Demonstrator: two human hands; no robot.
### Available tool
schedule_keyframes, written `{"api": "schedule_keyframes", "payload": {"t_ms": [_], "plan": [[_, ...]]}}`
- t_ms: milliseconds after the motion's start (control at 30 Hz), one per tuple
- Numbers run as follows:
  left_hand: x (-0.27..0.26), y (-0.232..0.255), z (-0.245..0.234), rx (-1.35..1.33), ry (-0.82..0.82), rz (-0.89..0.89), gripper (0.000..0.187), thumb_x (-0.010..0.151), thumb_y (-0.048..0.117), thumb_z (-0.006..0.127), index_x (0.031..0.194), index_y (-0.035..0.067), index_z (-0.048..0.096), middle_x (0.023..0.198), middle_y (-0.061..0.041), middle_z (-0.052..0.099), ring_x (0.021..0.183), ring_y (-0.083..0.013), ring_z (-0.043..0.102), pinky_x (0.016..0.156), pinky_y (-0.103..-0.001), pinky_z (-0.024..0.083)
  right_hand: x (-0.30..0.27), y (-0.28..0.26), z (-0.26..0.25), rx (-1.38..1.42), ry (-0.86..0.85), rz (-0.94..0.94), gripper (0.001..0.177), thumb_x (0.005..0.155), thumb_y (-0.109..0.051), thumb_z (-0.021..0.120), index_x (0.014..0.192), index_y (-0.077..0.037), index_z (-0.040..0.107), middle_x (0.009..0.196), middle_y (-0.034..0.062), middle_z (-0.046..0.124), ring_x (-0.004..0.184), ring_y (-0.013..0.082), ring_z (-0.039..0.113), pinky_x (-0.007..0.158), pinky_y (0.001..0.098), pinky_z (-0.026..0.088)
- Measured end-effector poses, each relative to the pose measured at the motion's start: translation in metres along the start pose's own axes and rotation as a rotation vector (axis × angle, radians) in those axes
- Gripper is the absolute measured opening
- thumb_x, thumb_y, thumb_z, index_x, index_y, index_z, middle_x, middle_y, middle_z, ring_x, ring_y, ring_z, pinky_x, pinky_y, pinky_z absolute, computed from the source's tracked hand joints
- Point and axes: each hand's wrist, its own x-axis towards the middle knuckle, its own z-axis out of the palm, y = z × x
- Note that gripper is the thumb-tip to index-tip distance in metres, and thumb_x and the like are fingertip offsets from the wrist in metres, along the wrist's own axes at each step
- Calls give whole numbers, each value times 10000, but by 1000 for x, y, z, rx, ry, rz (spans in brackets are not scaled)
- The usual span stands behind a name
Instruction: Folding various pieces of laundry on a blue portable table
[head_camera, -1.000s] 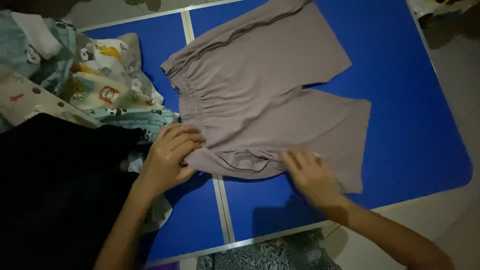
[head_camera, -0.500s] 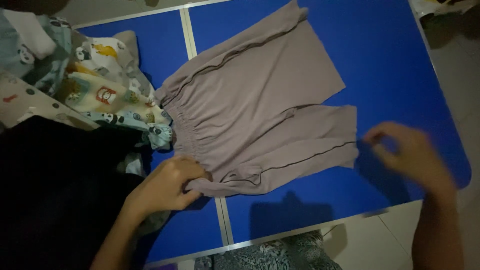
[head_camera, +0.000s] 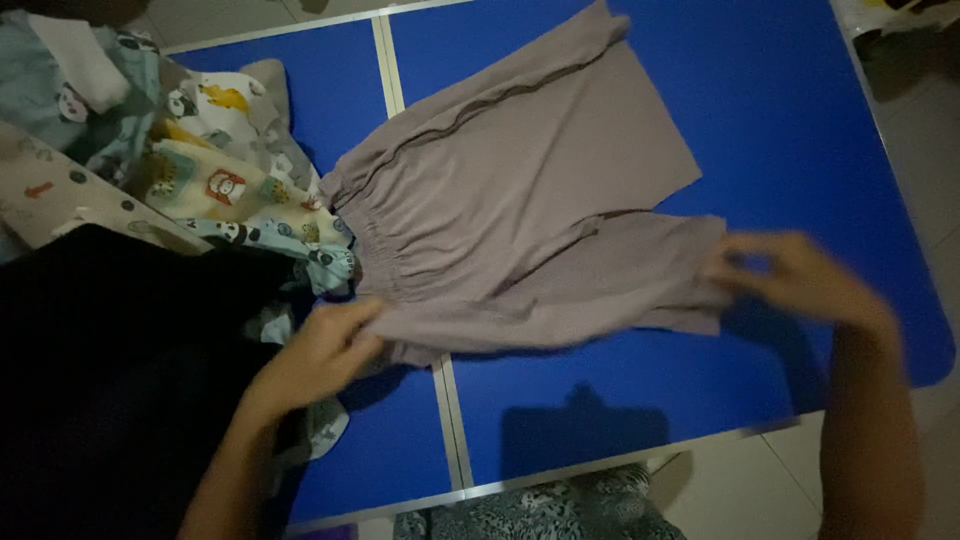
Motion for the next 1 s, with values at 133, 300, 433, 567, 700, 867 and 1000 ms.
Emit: {"api": "schedule_keyframes", "payload": {"t_ms": [133,300,433,567,700,867,1000], "plan": [[32,-36,-6,-206,126,-470,208,954,181,572,1101,68,667,781,-71,647,680,-176,609,633,-344,512,54,6,-50,366,345,58,271,1041,-374,567,1026,-117,650,877,76,622,750,197,586,693,346,506],[100,-61,-26,-942,673,-284,307,1005,213,623,1241,22,586,1123,-59,658,1042,-153,650,893,-279,570,166,-10,-81,951,682,-94,365,1104,-472,655,882,-185,622,714,-24,445,612,132,375,540,306,285],[112,-170,-10,-586,783,-379,498,978,244,707,1365,40,469,1206,-92,611,1030,-202,629,845,-314,562,245,20,-69,758,415,-224,331,939,-336,775,1010,-47,629,923,38,599,848,192,547,763,338,476],[92,-76,-19,-397,744,-414,867,656,39,857,1374,40,372,1288,-138,502,1113,-237,600,803,-381,627,240,-42,-66,503,477,94,500,891,-451,788,1214,-71,744,1099,110,747,992,264,702,837,419,570],[90,-92,-16,-370,730,-240,795,782,98,866,1410,28,384,1325,-199,563,1172,-264,630,945,-340,574,269,-14,-53,7,526,63,692,802,-512,937,1178,27,723,1085,234,709,931,350,680,782,491,553],[95,-63,-20,-500,709,-401,705,770,124,820,1362,59,443,1236,-163,621,1052,-272,655,816,-391,568,262,-5,-54,-124,571,87,540,856,-464,903,1083,10,781,1006,199,753,839,301,716,750,454,581],[92,-84,-17,-320,710,-327,551,870,124,816,1324,41,515,1249,-134,621,1112,-194,632,921,-294,541,247,-20,-61,176,784,-156,276,1002,-317,800,1112,-64,803,1027,100,778,865,192,734,751,368,585]]}}
